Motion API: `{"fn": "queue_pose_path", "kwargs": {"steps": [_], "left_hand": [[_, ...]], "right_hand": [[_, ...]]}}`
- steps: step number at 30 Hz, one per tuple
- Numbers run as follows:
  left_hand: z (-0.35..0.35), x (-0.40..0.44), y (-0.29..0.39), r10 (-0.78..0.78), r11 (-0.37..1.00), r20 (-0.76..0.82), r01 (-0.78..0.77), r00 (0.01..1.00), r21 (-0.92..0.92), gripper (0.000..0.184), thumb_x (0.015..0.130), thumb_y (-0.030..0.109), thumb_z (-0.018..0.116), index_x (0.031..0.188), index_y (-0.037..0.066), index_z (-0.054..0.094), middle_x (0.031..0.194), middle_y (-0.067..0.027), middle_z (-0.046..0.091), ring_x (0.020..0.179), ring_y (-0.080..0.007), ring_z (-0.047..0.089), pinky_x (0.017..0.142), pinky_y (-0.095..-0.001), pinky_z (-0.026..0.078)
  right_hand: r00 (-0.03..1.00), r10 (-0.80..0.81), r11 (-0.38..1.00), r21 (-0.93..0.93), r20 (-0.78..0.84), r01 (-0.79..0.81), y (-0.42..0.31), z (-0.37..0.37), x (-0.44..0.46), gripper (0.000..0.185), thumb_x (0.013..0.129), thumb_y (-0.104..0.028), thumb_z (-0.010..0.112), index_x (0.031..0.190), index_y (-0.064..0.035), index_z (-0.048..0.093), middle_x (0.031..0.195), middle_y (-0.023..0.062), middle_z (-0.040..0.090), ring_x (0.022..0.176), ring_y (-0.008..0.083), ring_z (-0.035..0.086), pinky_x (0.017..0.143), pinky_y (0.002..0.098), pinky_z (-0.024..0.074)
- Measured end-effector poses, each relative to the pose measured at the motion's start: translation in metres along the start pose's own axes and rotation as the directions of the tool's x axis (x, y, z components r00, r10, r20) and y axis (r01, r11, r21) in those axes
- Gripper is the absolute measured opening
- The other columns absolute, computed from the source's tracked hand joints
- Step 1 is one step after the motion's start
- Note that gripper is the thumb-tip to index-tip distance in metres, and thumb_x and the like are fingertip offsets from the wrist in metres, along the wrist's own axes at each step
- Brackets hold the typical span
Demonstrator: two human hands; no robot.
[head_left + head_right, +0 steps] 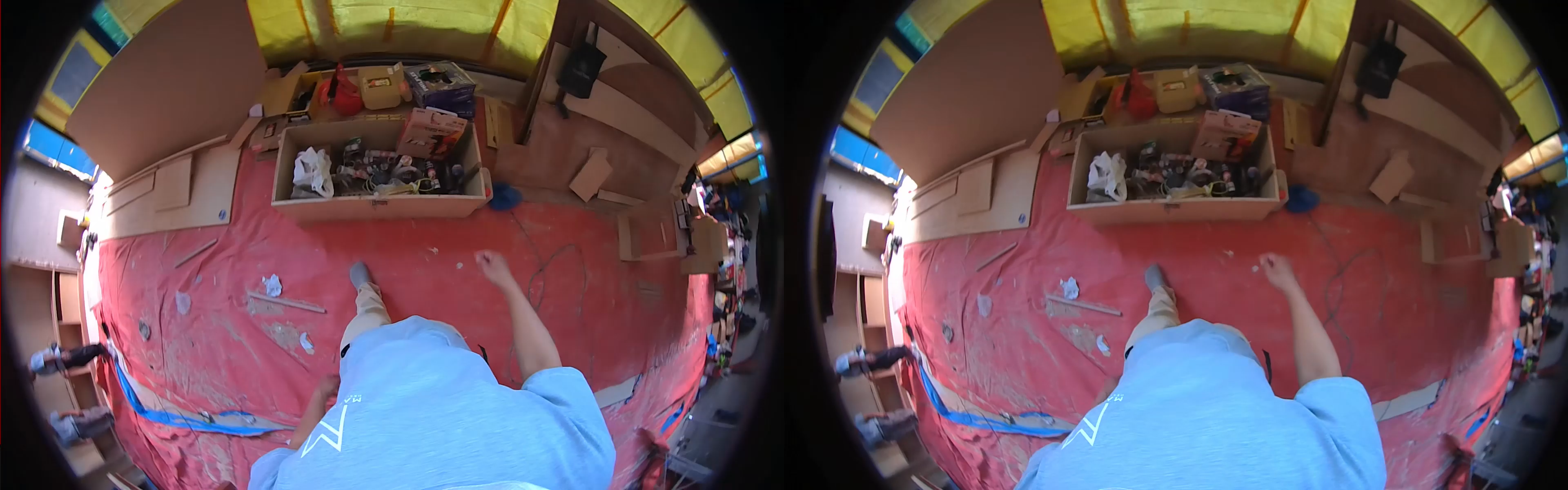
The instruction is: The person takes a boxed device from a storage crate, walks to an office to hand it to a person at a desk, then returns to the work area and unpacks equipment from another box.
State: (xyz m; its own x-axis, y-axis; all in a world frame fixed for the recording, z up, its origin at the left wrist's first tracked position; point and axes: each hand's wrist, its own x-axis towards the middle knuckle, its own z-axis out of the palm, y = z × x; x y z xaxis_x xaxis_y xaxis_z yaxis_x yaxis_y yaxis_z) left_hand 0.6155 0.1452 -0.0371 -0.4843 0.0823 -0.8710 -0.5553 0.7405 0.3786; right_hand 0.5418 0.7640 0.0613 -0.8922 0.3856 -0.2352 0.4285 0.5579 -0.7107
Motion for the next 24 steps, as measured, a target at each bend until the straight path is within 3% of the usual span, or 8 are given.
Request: {"fn": "queue_pose_path", "kwargs": {"steps": [3, 4, 5, 15, 17, 20, 22, 24], "left_hand": [[-0.101, 0.107, 0.060, 0.359, 0.901, -0.185, -0.391, 0.915, -0.186, 0.020, 0.082, 0.021, 0.056, 0.087, 0.003, 0.064, 0.075, -0.0080, 0.064, 0.063, -0.0223, 0.059, 0.053, -0.0382, 0.046], [-0.140, 0.149, 0.079, 0.556, 0.777, -0.138, -0.453, 0.820, 0.438, 0.018, 0.080, 0.018, 0.058, 0.089, 0.004, 0.064, 0.079, -0.0102, 0.065, 0.068, -0.0229, 0.060, 0.059, -0.0382, 0.047], [-0.166, 0.129, 0.146, 0.471, 0.860, -0.321, -0.508, 0.821, -0.037, 0.023, 0.079, 0.019, 0.061, 0.095, 0.002, 0.065, 0.087, -0.0128, 0.067, 0.077, -0.0226, 0.062, 0.067, -0.0371, 0.048], [-0.239, 0.184, 0.340, 0.361, 0.922, -0.270, -0.385, 0.893, -0.043, 0.041, 0.079, 0.019, 0.066, 0.113, -0.004, 0.059, 0.100, -0.0188, 0.065, 0.092, -0.0259, 0.063, 0.082, -0.0342, 0.049], [-0.209, 0.191, 0.311, 0.311, 0.943, -0.213, -0.328, 0.926, -0.048, 0.042, 0.080, 0.022, 0.066, 0.112, -0.003, 0.060, 0.101, -0.0194, 0.066, 0.093, -0.0274, 0.063, 0.083, -0.0357, 0.049], [-0.171, 0.187, 0.239, 0.270, 0.923, -0.006, -0.257, 0.963, 0.285, 0.050, 0.080, 0.039, 0.063, 0.109, -0.002, 0.062, 0.103, -0.0247, 0.064, 0.098, -0.0351, 0.062, 0.085, -0.0410, 0.048], [-0.146, 0.161, 0.197, 0.269, 0.558, 0.220, -0.338, 0.938, 0.758, 0.040, 0.086, 0.036, 0.056, 0.102, 0.000, 0.064, 0.095, -0.0197, 0.066, 0.093, -0.0355, 0.062, 0.079, -0.0453, 0.048], [-0.124, 0.109, 0.146, 0.341, 0.796, 0.155, -0.372, 0.927, 0.477, 0.024, 0.083, 0.029, 0.057, 0.098, 0.012, 0.066, 0.090, -0.0106, 0.067, 0.090, -0.0275, 0.064, 0.077, -0.0431, 0.050]], "right_hand": [[0.933, 0.203, 0.892, -0.450, 0.296, -0.051, 0.060, 0.042, -0.055, 0.031, 0.087, -0.029, 0.055, 0.104, -0.0048, 0.063, 0.100, 0.0167, 0.065, 0.094, 0.0286, 0.062, 0.082, 0.0419, 0.0482], [0.923, 0.220, 0.883, -0.468, 0.317, -0.050, 0.118, 0.068, -0.086, 0.035, 0.087, -0.031, 0.048, 0.105, -0.0054, 0.063, 0.108, 0.0209, 0.061, 0.104, 0.0348, 0.058, 0.089, 0.0459, 0.0454], [0.791, 0.424, 0.818, -0.562, 0.441, -0.125, 0.076, 0.058, -0.104, 0.037, 0.086, -0.032, 0.049, 0.106, -0.0049, 0.063, 0.110, 0.0208, 0.061, 0.107, 0.0345, 0.057, 0.090, 0.0451, 0.0452], [0.570, 0.663, 0.747, -0.391, 0.485, -0.537, 0.009, 0.057, -0.063, 0.047, 0.079, -0.029, 0.066, 0.118, -0.0032, 0.058, 0.100, 0.0187, 0.066, 0.090, 0.0318, 0.064, 0.078, 0.0401, 0.0507], [0.795, 0.399, 0.843, -0.524, 0.458, -0.121, 0.071, 0.085, -0.020, 0.053, 0.079, -0.028, 0.066, 0.123, -0.0019, 0.053, 0.110, 0.0201, 0.063, 0.098, 0.0324, 0.062, 0.083, 0.0401, 0.0493], [0.792, 0.415, 0.887, -0.395, 0.447, -0.241, 0.077, 0.080, 0.103, 0.058, 0.080, -0.029, 0.065, 0.126, 0.0011, 0.049, 0.119, 0.0223, 0.057, 0.110, 0.0341, 0.055, 0.093, 0.0410, 0.0446], [0.857, 0.305, 0.887, -0.452, 0.416, -0.096, 0.080, 0.082, 0.204, 0.059, 0.080, -0.027, 0.064, 0.128, 0.0027, 0.047, 0.119, 0.0238, 0.056, 0.112, 0.0359, 0.054, 0.095, 0.0412, 0.0435], [0.873, 0.318, 0.895, -0.421, 0.371, -0.147, 0.064, 0.078, 0.306, 0.049, 0.081, -0.022, 0.060, 0.120, 0.0047, 0.050, 0.118, 0.0258, 0.055, 0.111, 0.0385, 0.053, 0.094, 0.0419, 0.0440]]}}
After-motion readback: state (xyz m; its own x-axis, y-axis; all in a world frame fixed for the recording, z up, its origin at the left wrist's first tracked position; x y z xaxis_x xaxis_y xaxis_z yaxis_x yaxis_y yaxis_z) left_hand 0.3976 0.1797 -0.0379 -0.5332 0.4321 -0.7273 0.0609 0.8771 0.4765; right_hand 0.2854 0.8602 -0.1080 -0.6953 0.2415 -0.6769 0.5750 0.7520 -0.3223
